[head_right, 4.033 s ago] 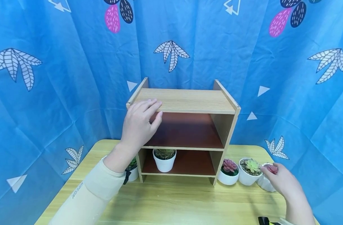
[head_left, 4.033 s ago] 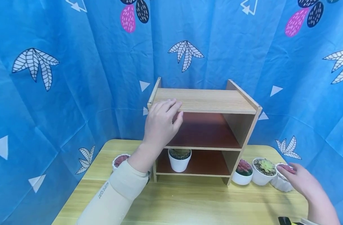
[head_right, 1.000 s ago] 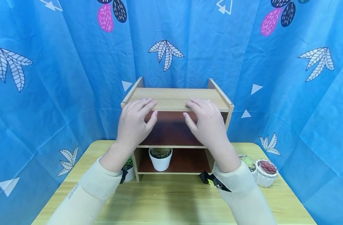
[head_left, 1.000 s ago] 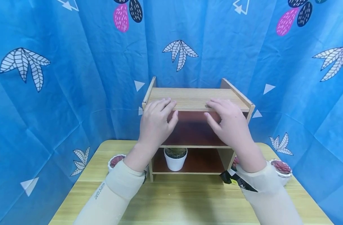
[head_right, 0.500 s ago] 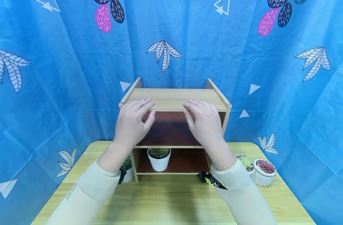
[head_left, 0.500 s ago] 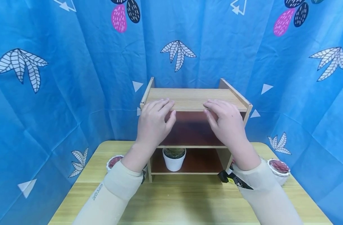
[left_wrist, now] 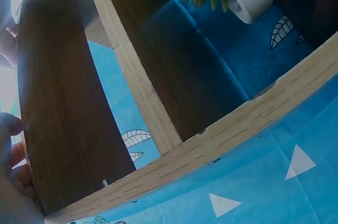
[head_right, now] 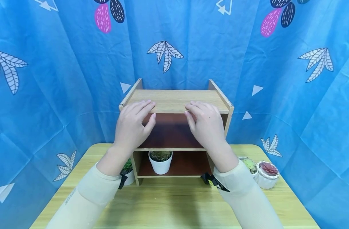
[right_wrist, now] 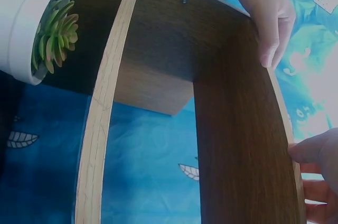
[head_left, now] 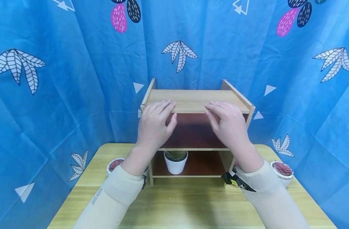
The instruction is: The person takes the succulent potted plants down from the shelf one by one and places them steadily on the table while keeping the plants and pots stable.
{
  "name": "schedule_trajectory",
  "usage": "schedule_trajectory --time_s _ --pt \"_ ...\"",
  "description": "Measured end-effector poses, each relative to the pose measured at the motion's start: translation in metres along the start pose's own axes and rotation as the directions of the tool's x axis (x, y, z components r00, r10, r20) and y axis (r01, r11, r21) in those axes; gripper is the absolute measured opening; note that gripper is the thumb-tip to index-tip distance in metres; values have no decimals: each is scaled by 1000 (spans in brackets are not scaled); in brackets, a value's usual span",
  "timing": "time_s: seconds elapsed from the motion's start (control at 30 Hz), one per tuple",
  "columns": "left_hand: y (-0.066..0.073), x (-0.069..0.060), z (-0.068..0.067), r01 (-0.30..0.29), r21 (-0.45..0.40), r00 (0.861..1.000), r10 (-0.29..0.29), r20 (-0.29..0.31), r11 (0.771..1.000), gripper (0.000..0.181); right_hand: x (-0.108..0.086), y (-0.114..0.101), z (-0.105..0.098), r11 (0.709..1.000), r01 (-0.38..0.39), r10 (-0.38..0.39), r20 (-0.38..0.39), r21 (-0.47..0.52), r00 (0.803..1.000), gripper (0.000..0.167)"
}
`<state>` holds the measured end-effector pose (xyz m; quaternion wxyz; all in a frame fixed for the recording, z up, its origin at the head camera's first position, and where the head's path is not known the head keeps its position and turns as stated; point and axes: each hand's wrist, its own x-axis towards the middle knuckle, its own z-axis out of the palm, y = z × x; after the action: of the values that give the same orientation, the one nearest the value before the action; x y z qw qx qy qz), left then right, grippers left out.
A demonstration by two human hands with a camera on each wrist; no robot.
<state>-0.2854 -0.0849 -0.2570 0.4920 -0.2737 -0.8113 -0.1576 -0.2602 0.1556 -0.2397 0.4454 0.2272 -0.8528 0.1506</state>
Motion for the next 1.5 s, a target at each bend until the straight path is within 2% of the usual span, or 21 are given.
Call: schedule_trajectory --time_s 0.33,0.57,0.8,1.03,1.3,1.5 --pt "0 -3 1 -11 -45 1000 10 -20 999 37 0 1 2 1000 6 -6 -18 6 1000 24" --pt "0 -8 3 -31 -42 998 29 -49 999 39 -2 1 3 1000 6 -6 -19 -1 1000 23" --pt "4 -20 4 -45 -38 996 42 -84 998 45 -2 1 3 1000 11 -11 -33 3 999 24" --pt "7 -35 4 -37 -62 997 33 -75 997 49 -2 1 4 1000 16 -16 -43 3 999 24" --pt "8 -49 3 -44 -95 996 36 -87 995 46 -2 1 4 1000 15 -14 -45 4 999 25" --pt "8 -62 3 -55 -108 997 48 -65 993 45 -3 2 5 1000 16 -15 -53 6 998 25"
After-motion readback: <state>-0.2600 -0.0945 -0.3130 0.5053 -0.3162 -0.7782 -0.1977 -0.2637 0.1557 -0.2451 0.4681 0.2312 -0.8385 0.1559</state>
